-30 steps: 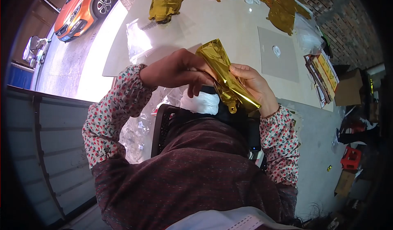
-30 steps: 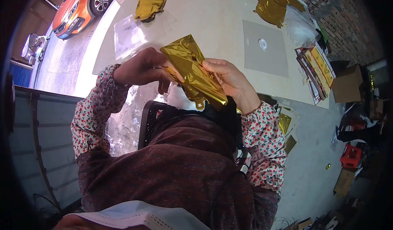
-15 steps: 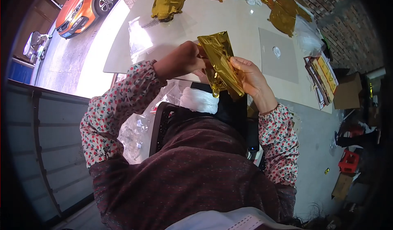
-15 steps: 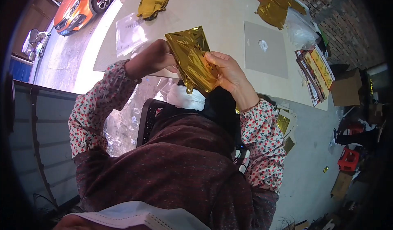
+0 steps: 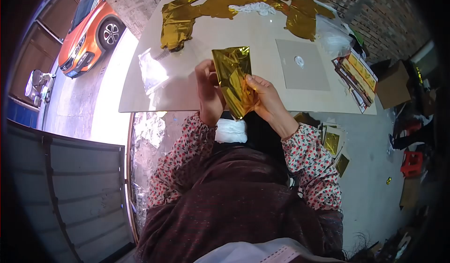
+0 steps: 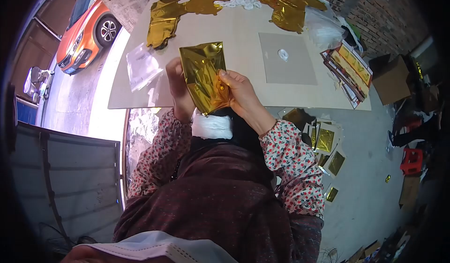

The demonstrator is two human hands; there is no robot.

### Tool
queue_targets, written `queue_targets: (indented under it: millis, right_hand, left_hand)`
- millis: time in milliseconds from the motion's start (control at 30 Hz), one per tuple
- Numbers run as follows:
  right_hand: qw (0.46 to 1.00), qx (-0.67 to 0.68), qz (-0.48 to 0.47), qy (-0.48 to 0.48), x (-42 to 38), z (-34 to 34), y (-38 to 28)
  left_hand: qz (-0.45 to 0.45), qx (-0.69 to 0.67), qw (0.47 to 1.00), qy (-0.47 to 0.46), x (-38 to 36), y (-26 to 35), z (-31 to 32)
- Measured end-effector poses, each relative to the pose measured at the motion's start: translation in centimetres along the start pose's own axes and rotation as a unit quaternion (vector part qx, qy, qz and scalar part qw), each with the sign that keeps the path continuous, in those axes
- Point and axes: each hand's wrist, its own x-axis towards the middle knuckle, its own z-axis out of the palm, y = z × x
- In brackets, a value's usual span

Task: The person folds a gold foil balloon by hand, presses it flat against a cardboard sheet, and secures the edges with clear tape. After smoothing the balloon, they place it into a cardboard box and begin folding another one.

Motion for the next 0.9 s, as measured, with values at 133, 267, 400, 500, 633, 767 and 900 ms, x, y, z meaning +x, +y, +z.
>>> queue_targets:
  millis: [133, 267, 400, 500, 633, 767, 900]
  right_hand:
    - [1.0, -0.022, -0.013, 0.008, 0.2, -0.9, 0.3]
    - [0.994, -0.092, -0.051, 0.025, 0.0, -1.1, -0.3]
    - [0.985, -0.149, -0.073, 0.05, 0.2, -1.4, 0.0]
    - [0.972, -0.205, -0.1, 0.051, -0.4, -0.7, -0.5]
    - [0.955, -0.279, -0.089, 0.035, -0.5, -1.6, -0.8]
    - [0.953, -0.279, -0.107, 0.043, -1.5, -1.0, -1.7]
    - [0.947, -0.287, -0.135, 0.052, -1.1, -2.3, -1.7]
  left_hand:
    - [-0.205, -0.154, 0.966, 0.02, -0.7, -1.3, -1.8]
    - [-0.085, 0.185, 0.973, -0.113, -0.3, 1.2, -3.6]
    - [-0.258, 0.112, 0.95, -0.135, 0.1, 2.4, -5.5]
    - [-0.309, 0.15, 0.933, -0.108, -0.1, 3.8, -3.6]
    - [-0.28, 0.078, 0.956, -0.026, 0.0, 2.4, -3.4]
    - [-0.337, -0.073, 0.938, 0.032, -0.1, 2.7, -2.0]
    - [-0.428, -0.182, 0.885, -0.016, -0.3, 2.3, -1.9]
